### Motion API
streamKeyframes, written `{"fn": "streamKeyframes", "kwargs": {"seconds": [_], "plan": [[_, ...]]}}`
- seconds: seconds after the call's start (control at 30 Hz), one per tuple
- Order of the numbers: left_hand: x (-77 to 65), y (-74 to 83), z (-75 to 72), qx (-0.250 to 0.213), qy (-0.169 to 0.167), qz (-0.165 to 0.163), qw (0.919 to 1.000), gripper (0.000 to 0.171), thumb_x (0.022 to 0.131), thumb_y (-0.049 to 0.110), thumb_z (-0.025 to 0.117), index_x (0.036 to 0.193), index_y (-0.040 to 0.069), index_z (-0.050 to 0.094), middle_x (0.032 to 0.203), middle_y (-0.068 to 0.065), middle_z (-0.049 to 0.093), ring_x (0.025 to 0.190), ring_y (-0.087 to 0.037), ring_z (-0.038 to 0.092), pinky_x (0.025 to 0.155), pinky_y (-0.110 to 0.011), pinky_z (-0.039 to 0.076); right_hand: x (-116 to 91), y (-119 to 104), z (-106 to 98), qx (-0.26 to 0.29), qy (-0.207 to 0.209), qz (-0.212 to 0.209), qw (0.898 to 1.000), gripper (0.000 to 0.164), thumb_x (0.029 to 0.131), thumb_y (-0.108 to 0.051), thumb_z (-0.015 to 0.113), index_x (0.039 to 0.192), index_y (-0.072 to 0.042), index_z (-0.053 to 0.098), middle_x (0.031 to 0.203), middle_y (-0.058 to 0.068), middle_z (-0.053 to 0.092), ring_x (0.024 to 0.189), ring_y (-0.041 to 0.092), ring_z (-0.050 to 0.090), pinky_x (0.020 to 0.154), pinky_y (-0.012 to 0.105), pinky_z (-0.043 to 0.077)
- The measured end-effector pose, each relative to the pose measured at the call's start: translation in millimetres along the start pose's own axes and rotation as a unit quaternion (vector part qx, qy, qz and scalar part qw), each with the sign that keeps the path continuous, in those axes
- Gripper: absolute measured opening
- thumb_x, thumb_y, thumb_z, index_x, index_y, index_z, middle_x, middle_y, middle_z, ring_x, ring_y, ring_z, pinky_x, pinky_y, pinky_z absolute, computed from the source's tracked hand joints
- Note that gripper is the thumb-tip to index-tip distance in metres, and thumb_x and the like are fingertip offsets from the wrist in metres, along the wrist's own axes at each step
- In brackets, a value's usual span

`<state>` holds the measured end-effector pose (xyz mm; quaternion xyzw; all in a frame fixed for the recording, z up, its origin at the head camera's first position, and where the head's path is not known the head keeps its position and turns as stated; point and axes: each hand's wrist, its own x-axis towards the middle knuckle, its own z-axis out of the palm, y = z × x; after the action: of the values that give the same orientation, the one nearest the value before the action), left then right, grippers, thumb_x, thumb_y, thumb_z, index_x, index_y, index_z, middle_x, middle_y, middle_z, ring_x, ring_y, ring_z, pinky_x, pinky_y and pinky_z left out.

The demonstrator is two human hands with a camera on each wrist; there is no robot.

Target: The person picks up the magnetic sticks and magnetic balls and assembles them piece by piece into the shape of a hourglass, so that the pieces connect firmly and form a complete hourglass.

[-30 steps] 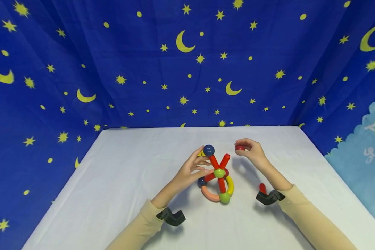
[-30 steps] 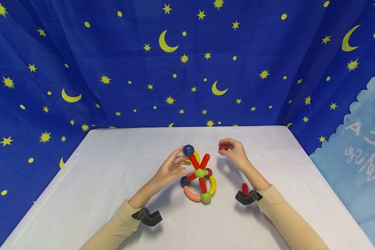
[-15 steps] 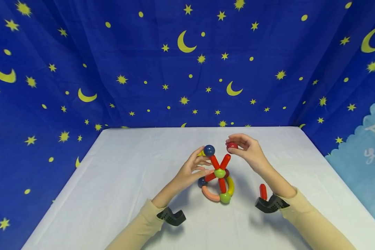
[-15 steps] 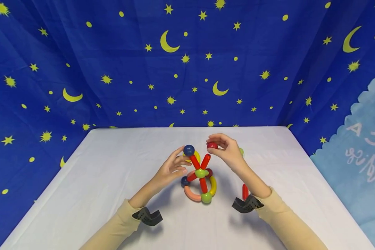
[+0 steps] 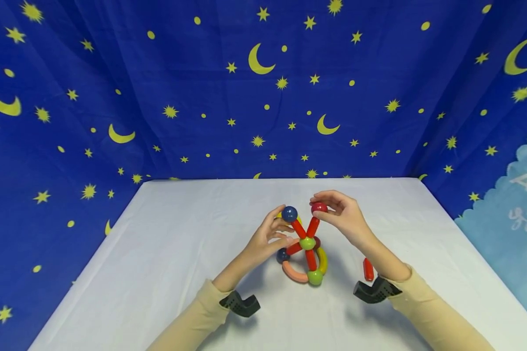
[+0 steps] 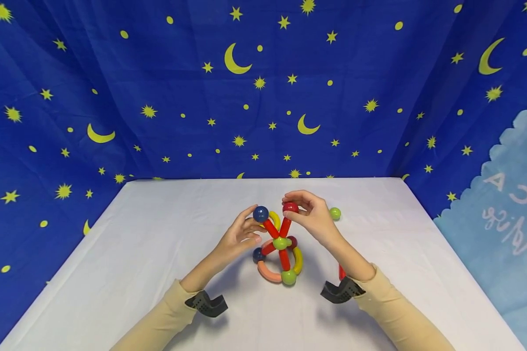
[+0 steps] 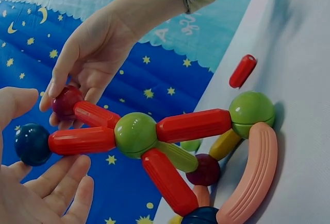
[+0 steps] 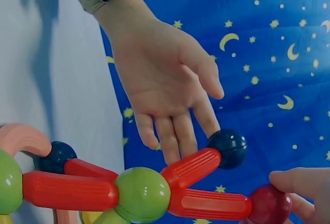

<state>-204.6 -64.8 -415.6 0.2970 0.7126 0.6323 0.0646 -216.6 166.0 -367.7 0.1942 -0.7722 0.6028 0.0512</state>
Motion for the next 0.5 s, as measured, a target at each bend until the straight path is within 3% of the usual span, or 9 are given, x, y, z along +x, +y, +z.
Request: {"fn": "streamKeyframes", "kwargs": {"seconds": [0.1,0.33,0.43,0.5], "plan": [[-0.2,-0.6,-0.1,0.001,0.003,-0.002,1.0,0.073,0.089,-0.001,0.055,0.151,0.006,0.017,0.126,-0.026,0.055,0.116,-0.04,0.054,0.096,-0.039,0.046,0,2,0,0.004,-0.001,-0.001,1.0,0.035,0.088,-0.009,0.066,0.12,0.004,0.056,0.118,0.02,0.063,0.099,-0.002,0.063,0.088,0.014,0.05],[0.5,-0.7,-0.2,0.005,0.004,-0.008,0.9999,0.072,0.09,0.007,0.057,0.151,0.008,0.018,0.128,-0.024,0.055,0.117,-0.037,0.054,0.095,-0.035,0.046,11,20,-5,0.014,0.056,0.041,0.997,0.042,0.098,-0.03,0.051,0.12,0.007,0.054,0.1,-0.015,0.067,0.095,-0.003,0.063,0.084,0.014,0.05],[0.4,-0.1,-0.9,0.004,0.005,-0.006,1.0,0.073,0.09,0.007,0.057,0.152,0.007,0.018,0.129,-0.024,0.055,0.117,-0.038,0.054,0.095,-0.034,0.047,25,38,-7,0.002,0.063,0.088,0.994,0.04,0.097,-0.026,0.053,0.12,0.007,0.055,0.095,-0.015,0.066,0.089,-0.005,0.061,0.079,0.013,0.05],[0.0,0.2,-1.2,0.003,0.005,-0.007,1.0,0.073,0.09,0.006,0.057,0.152,0.008,0.018,0.129,-0.025,0.055,0.117,-0.038,0.054,0.095,-0.035,0.047,34,53,-7,-0.009,0.047,0.119,0.992,0.036,0.095,-0.018,0.056,0.121,0.007,0.055,0.097,-0.005,0.068,0.084,-0.006,0.06,0.075,0.013,0.05]]}}
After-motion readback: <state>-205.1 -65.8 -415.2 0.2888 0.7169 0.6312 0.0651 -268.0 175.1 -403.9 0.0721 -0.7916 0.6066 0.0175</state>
